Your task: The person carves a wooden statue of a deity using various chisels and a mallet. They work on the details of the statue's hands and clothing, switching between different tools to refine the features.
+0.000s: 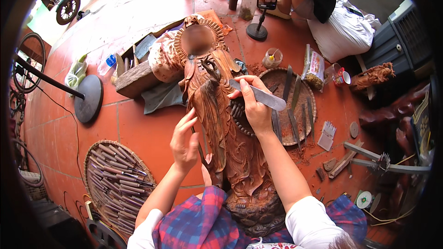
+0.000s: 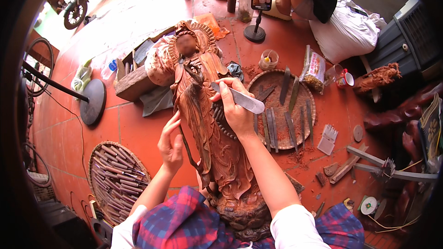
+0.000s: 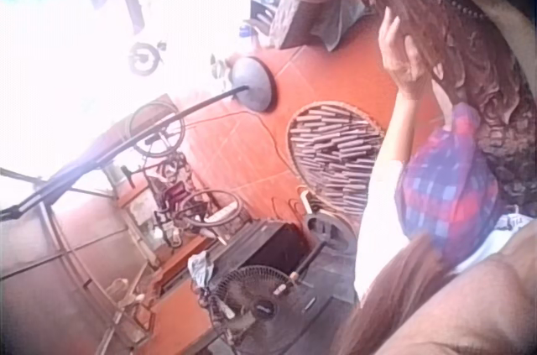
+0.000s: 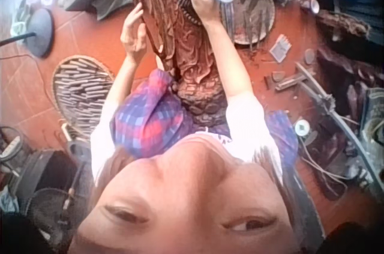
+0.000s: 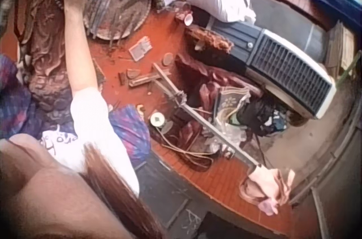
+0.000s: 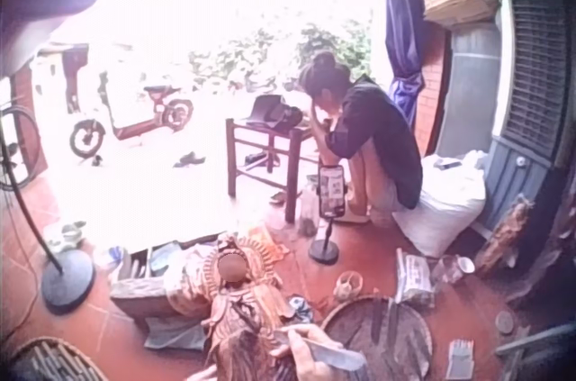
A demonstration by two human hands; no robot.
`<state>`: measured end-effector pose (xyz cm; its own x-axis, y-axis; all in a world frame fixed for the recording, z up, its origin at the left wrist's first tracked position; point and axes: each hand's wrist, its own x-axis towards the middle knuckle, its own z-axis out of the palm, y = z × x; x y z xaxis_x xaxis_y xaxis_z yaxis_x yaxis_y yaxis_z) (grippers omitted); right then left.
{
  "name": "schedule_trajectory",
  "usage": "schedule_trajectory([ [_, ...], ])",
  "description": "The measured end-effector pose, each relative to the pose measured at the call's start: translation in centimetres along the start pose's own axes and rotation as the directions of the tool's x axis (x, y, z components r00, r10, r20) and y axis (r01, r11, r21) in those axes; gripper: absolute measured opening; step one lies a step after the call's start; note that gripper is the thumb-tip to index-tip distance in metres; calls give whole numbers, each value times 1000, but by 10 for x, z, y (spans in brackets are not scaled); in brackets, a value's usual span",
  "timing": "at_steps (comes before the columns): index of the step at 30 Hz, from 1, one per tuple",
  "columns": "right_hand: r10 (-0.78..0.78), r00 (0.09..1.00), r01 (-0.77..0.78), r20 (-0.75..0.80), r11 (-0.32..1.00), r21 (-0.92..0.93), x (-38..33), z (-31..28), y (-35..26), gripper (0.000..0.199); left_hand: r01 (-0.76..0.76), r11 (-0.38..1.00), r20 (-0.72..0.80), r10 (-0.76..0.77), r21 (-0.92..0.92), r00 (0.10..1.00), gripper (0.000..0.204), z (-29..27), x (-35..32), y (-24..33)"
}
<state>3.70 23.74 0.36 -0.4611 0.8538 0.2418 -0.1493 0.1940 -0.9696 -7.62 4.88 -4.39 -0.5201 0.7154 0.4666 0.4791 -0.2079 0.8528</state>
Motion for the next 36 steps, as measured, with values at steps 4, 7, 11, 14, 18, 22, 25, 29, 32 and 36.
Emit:
schedule_trajectory([
  [4, -9, 1000, 9, 6, 1000, 22, 1, -4, -3, 15, 516, 853, -50, -520, -71, 853, 15, -24, -69, -29],
  [7, 12, 1000, -12, 11, 999, 40, 0, -1, -1, 16, 632, 708, 111, -689, 316, 716, 18, -36, -137, -58],
  [11, 5, 1000, -5, 18, 1000, -8, 0, -2, -1, 16, 716, 612, 132, -783, 337, 608, 22, -10, -174, -48],
  [14, 47, 998, -47, 50, 999, -3, -1, -3, -5, 17, 652, 646, 75, -731, 397, 679, 20, 3, -173, -49],
  [18, 56, 997, -54, 55, 998, -35, 2, -5, -5, 18, 603, 702, 102, -679, 379, 727, 17, 5, -166, -61],
  [22, 26, 999, -26, 31, 1000, 17, 1, -3, -3, 15, 581, 713, 150, -673, 392, 724, 16, 1, -167, -66],
  [25, 33, 999, -35, 27, 998, 47, 0, -2, -4, 16, 576, 705, 185, -684, 415, 705, 18, -2, -165, -70],
  [29, 41, 999, -42, 19, 997, 59, 0, -3, -1, 16, 627, 636, 170, -750, 451, 639, 17, -3, -147, -58],
  [32, 47, 999, -47, 10, 997, 66, 0, -4, 0, 16, 631, 579, 135, -783, 516, 608, 17, -5, -130, -38],
  [36, 50, 999, -51, 20, 997, 64, 0, -2, -3, 17, 631, 586, 77, -761, 509, 644, 17, -9, -138, -40],
])
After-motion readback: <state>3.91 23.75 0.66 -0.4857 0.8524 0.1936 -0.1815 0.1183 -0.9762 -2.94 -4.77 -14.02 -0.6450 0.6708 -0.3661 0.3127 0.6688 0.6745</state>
